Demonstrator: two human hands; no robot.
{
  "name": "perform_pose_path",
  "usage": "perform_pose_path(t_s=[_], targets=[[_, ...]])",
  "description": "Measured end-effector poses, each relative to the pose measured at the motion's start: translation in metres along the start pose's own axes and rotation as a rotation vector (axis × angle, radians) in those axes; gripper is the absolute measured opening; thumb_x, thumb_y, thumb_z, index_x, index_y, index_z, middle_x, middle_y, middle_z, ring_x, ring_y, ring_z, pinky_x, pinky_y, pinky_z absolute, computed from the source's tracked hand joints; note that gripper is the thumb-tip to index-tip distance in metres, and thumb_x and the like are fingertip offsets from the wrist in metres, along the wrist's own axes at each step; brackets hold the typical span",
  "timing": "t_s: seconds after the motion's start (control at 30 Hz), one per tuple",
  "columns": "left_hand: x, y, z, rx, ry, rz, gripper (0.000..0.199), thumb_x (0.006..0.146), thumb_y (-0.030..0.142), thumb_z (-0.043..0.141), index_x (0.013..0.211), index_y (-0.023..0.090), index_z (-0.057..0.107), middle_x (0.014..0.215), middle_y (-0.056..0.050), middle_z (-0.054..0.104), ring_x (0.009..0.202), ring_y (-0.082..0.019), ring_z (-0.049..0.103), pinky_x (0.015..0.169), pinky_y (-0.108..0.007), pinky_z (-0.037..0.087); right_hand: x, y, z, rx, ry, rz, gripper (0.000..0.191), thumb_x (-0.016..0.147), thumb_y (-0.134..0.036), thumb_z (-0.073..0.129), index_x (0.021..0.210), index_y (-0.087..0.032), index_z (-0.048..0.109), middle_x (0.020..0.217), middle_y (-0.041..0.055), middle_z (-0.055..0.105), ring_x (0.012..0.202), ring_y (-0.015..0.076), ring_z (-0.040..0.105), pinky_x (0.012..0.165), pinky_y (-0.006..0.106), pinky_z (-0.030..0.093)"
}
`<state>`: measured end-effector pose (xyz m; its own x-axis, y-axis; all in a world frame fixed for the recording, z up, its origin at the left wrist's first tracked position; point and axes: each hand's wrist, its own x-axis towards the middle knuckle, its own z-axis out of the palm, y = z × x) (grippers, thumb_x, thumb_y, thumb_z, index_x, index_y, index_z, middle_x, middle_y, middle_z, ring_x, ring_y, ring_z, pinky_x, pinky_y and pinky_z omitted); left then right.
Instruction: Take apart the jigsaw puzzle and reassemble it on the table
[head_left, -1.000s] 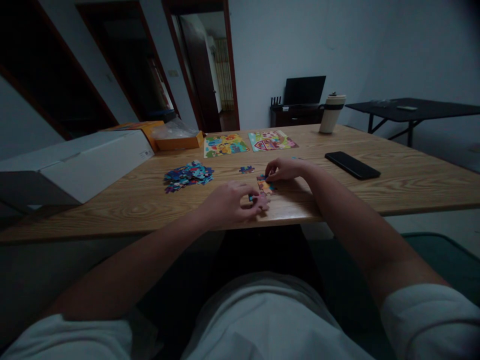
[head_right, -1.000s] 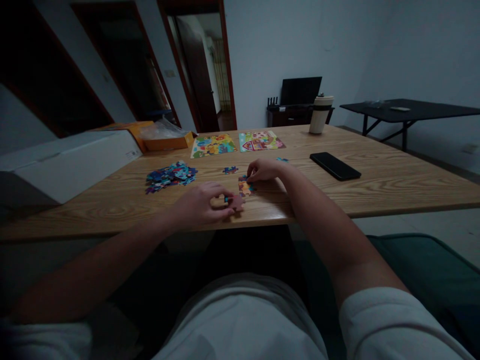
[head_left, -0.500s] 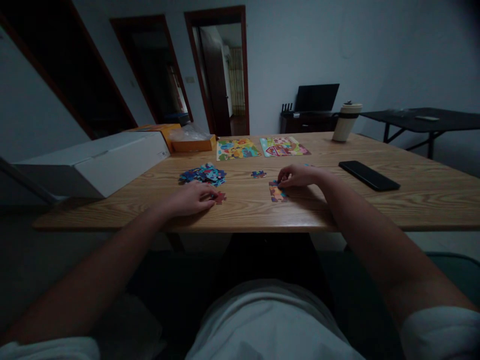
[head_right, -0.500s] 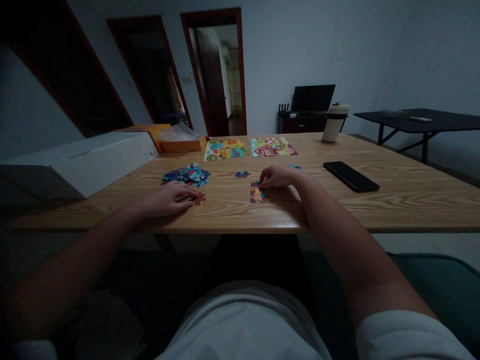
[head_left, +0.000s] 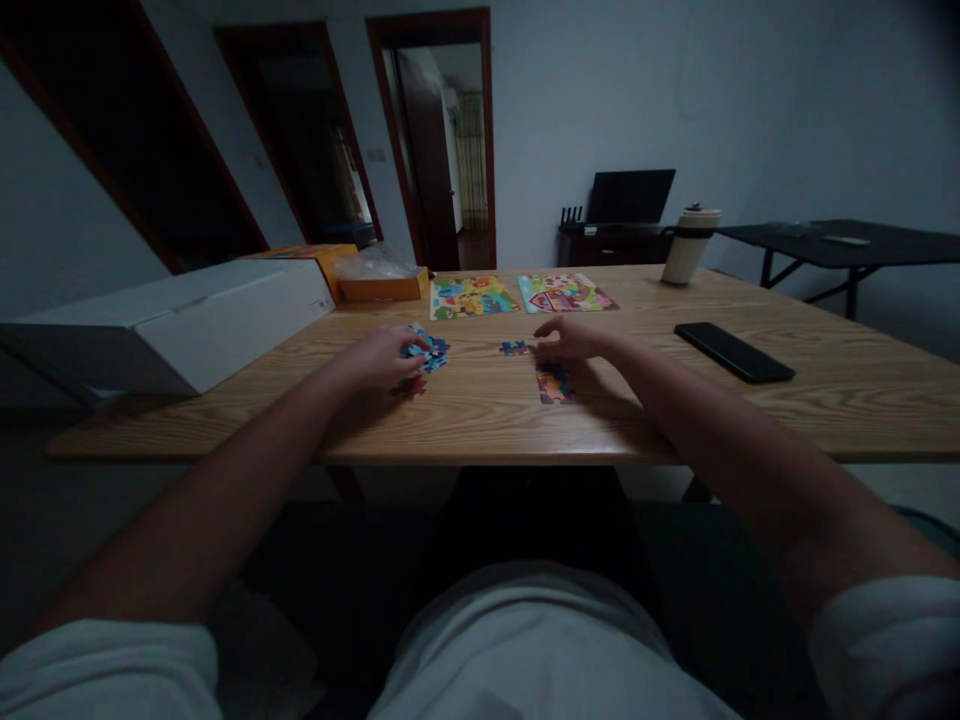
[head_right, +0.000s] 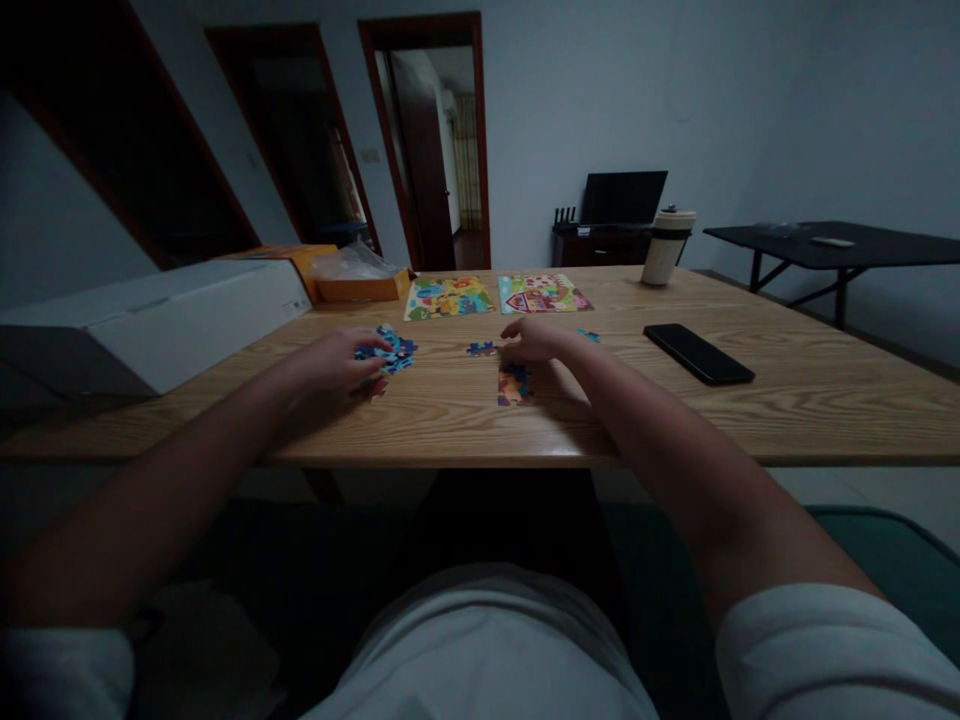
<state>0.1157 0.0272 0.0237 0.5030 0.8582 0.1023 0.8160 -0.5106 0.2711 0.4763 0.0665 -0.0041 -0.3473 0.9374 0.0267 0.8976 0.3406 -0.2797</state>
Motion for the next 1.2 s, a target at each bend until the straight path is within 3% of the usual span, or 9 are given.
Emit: perform_pose_path(t_s=[0.1, 0.2, 0.27, 0.4, 0.5, 0.63, 0.83, 1.0, 1.2], targets=[[0.027, 0.027, 0.006, 0.106, -0.094, -0.085, 0.043, 0.093, 0.038, 0.051, 0.13, 0.021, 0.064, 0.088, -0.007, 0.075, 0.074, -0.019, 0.067, 0.073, -0.029, 0.048, 0.008, -0.007, -0.005, -0.146, -0.064, 0.044, 0.037, 0.09, -0.036, 0.062, 0.122, -0.02, 0.073, 0.12, 0.0118, 0.073, 0.103, 0.0266, 0.068, 0.087, 0.033, 0.049], [0.065, 0.054, 0.016, 0.214, -0.095, 0.065, 0.041, 0.09, 0.036, 0.055, 0.127, 0.023, 0.068, 0.119, -0.009, 0.072, 0.101, -0.022, 0.066, 0.085, -0.029, 0.047, 0.003, -0.006, -0.013, -0.181, -0.154, 0.04, 0.032, 0.089, -0.036, 0.062, 0.112, -0.019, 0.077, 0.108, 0.0099, 0.076, 0.093, 0.0253, 0.069, 0.079, 0.032, 0.049], [0.092, 0.066, 0.025, 0.22, -0.134, 0.117, 0.046, 0.09, 0.04, 0.058, 0.132, 0.023, 0.065, 0.129, -0.009, 0.068, 0.112, -0.023, 0.063, 0.092, -0.029, 0.045, -0.006, -0.001, -0.017, -0.131, -0.22, 0.029, 0.031, 0.089, -0.04, 0.062, 0.106, -0.02, 0.078, 0.1, 0.0083, 0.077, 0.087, 0.0246, 0.069, 0.074, 0.032, 0.049], [0.126, 0.076, 0.041, 0.184, -0.214, 0.051, 0.061, 0.084, 0.049, 0.065, 0.14, 0.024, 0.059, 0.123, -0.009, 0.07, 0.105, -0.025, 0.065, 0.089, -0.03, 0.046, -0.028, 0.013, -0.015, -0.013, -0.23, -0.021, 0.031, 0.085, -0.044, 0.067, 0.106, -0.024, 0.079, 0.1, 0.0063, 0.077, 0.087, 0.0241, 0.068, 0.076, 0.032, 0.049], [0.129, 0.074, 0.052, 0.126, -0.228, 0.112, 0.052, 0.086, 0.043, 0.062, 0.133, 0.021, 0.065, 0.115, -0.008, 0.073, 0.094, -0.022, 0.066, 0.08, -0.029, 0.046, -0.039, 0.018, -0.009, 0.081, -0.192, -0.051, 0.042, 0.08, -0.05, 0.074, 0.114, -0.026, 0.076, 0.108, 0.0065, 0.075, 0.087, 0.0224, 0.067, 0.076, 0.03, 0.049], [0.122, 0.067, 0.064, 0.051, -0.136, 0.186, 0.042, 0.088, 0.033, 0.058, 0.126, 0.019, 0.069, 0.105, -0.006, 0.075, 0.085, -0.018, 0.065, 0.076, -0.027, 0.045, -0.043, 0.015, -0.004, 0.116, -0.196, -0.052, 0.046, 0.081, -0.05, 0.074, 0.119, -0.023, 0.074, 0.107, 0.0068, 0.075, 0.083, 0.0202, 0.066, 0.072, 0.028, 0.048], [0.121, 0.069, 0.073, 0.021, -0.016, 0.191, 0.042, 0.087, 0.036, 0.06, 0.124, 0.018, 0.068, 0.112, -0.009, 0.073, 0.092, -0.021, 0.066, 0.079, -0.029, 0.047, -0.039, 0.013, -0.001, 0.135, -0.157, -0.085, 0.04, 0.084, -0.043, 0.071, 0.118, -0.021, 0.074, 0.106, 0.0065, 0.074, 0.084, 0.0194, 0.065, 0.072, 0.027, 0.047], [0.119, 0.072, 0.069, -0.077, -0.081, 0.191, 0.047, 0.083, 0.044, 0.066, 0.122, 0.016, 0.068, 0.115, -0.01, 0.072, 0.092, -0.02, 0.066, 0.078, -0.028, 0.048, -0.038, 0.017, 0.001, 0.161, -0.173, -0.09, 0.044, 0.082, -0.048, 0.073, 0.118, -0.023, 0.075, 0.104, 0.0068, 0.075, 0.085, 0.0209, 0.065, 0.072, 0.029, 0.047], [0.11, 0.074, 0.061, 0.042, -0.144, 0.199, 0.04, 0.083, 0.031, 0.064, 0.12, 0.019, 0.071, 0.105, -0.008, 0.074, 0.086, -0.02, 0.064, 0.075, -0.029, 0.046, -0.036, 0.022, 0.001, 0.161, -0.173, -0.079, 0.047, 0.08, -0.051, 0.073, 0.117, -0.023, 0.075, 0.105, 0.0087, 0.073, 0.084, 0.0215, 0.064, 0.072, 0.03, 0.047]])
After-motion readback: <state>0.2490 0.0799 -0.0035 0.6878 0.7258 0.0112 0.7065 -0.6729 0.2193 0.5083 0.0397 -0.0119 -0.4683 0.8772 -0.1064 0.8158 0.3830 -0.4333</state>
